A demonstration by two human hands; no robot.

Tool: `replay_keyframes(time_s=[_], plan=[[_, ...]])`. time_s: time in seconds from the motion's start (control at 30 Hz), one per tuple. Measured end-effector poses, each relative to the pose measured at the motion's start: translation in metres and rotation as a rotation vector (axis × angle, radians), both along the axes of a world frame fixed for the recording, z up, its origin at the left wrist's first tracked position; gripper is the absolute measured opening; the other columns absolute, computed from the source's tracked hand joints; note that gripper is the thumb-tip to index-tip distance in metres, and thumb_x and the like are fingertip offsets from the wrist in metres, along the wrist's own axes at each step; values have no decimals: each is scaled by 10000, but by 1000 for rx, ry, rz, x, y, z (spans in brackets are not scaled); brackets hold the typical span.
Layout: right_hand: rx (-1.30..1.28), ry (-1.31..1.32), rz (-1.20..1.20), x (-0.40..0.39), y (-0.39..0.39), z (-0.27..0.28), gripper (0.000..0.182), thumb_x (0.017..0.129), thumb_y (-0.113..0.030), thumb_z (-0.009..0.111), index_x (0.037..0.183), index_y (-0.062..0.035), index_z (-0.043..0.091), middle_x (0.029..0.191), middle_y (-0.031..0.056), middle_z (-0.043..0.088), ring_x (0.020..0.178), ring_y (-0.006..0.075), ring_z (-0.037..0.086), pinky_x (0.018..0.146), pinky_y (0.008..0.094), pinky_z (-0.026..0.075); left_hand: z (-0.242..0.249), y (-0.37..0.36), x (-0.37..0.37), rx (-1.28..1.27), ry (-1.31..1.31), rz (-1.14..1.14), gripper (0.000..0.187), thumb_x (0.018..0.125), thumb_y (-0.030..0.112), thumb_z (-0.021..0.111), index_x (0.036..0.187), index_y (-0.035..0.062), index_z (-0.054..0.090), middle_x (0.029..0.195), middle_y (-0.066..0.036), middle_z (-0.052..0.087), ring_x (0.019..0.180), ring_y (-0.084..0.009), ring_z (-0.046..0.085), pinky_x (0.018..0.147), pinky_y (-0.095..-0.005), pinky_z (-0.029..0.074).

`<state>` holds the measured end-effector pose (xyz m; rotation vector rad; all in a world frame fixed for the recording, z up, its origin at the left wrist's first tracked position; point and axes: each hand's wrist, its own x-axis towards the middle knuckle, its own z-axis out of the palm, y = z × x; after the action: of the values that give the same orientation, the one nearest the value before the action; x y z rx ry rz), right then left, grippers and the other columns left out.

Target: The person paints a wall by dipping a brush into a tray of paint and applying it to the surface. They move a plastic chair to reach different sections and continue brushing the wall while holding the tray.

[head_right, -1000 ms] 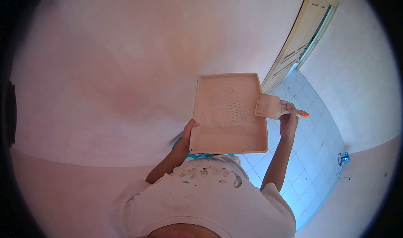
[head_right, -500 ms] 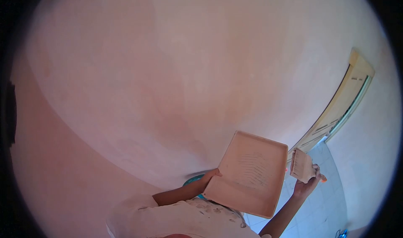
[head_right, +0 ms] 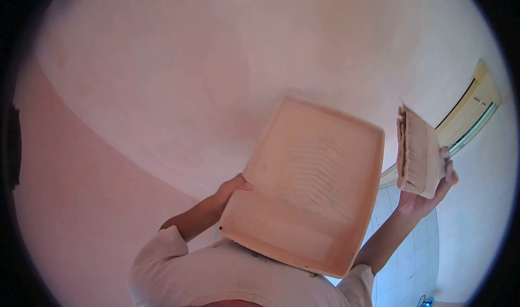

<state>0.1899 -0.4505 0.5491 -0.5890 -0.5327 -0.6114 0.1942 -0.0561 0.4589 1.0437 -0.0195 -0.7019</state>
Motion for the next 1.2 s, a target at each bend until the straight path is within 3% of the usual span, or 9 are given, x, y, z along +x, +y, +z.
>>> replay_keyframes(time_s=[0.13, 0.23, 0.33, 0.43, 0.5, 0.57, 0.9, 1.03, 1.2], plan=[[-150, -199, 261, 23, -18, -2, 347, 997, -260, 516, 1220, 3, 555, 1210, 90, 654, 1194, 244, 571, 1100, 464, 433, 13, -7, -3, -19, -147, 75, 671, 767, 271, 580, 1345, -47, 456, 1204, -174, 596, 1102, -251, 596, 946, -368, 475], [-266, -258, -256, 39, -30, -8, 331, 997, -275, 512, 1190, -13, 571, 1217, 84, 651, 1218, 236, 552, 1053, 449, 483, 17, -14, -11, -15, -212, 162, 670, 757, 248, 575, 1348, -47, 460, 1209, -174, 595, 1107, -245, 592, 958, -365, 465], [-162, -109, 46, 44, -37, 10, 125, 941, -230, 601, 1037, -155, 630, 1148, 61, 603, 1142, 258, 572, 992, 455, 528, 9, -15, -12, -52, -278, 211, 664, 746, 227, 568, 1340, -51, 465, 1213, -169, 598, 1101, -245, 593, 960, -365, 461], [-325, -221, -349, 44, -28, 21, 60, 926, -210, 610, 894, -161, 622, 1054, 79, 614, 1088, 261, 593, 986, 425, 527, -18, -17, -12, -141, -273, 313, 624, 752, 202, 545, 1317, -55, 482, 1218, -162, 601, 1086, -249, 597, 952, -370, 465], [-285, -190, 92, 38, -37, 36, 76, 907, -212, 615, 876, -142, 619, 987, 79, 596, 1040, 238, 603, 969, 394, 520, -47, -16, -18, -329, -327, 406, 556, 764, 188, 513, 1265, -54, 520, 1191, -160, 619, 1055, -256, 604, 933, -375, 473], [-295, -175, 168, 37, -42, 36, 105, 901, -220, 606, 898, -116, 621, 978, 82, 585, 1029, 233, 601, 938, 381, 518, -57, -22, -43, -348, -377, 494, 532, 766, 186, 502, 1242, -49, 536, 1166, -161, 627, 1040, -261, 607, 927, -378, 476], [-763, -27, -122, 96, 12, 41, 290, 876, -284, 606, 926, -1, 639, 950, 101, 622, 944, 170, 595, 780, 321, 509, -80, -18, -23, -504, -323, 785, 534, 757, 252, 499, 1212, -20, 563, 1106, -162, 639, 997, -287, 607, 896, -407, 490], [-899, 299, 372, 131, 56, 17, 231, 870, -185, 643, 987, 14, 655, 918, 104, 681, 644, 148, 631, 481, 258, 489, -100, -17, -35, -414, -256, 975, 568, 752, 285, 513, 1238, -8, 550, 1119, -161, 628, 1014, -305, 598, 889, -430, 493], [-843, 249, 418, 144, 102, 15, 222, 879, -172, 631, 997, 14, 653, 862, 110, 673, 631, 166, 630, 490, 275, 495, -76, -17, -64, -474, -337, 1077, 636, 761, 308, 508, 1304, -22, 509, 1200, -178, 600, 1060, -339, 579, 914, -449, 487]])
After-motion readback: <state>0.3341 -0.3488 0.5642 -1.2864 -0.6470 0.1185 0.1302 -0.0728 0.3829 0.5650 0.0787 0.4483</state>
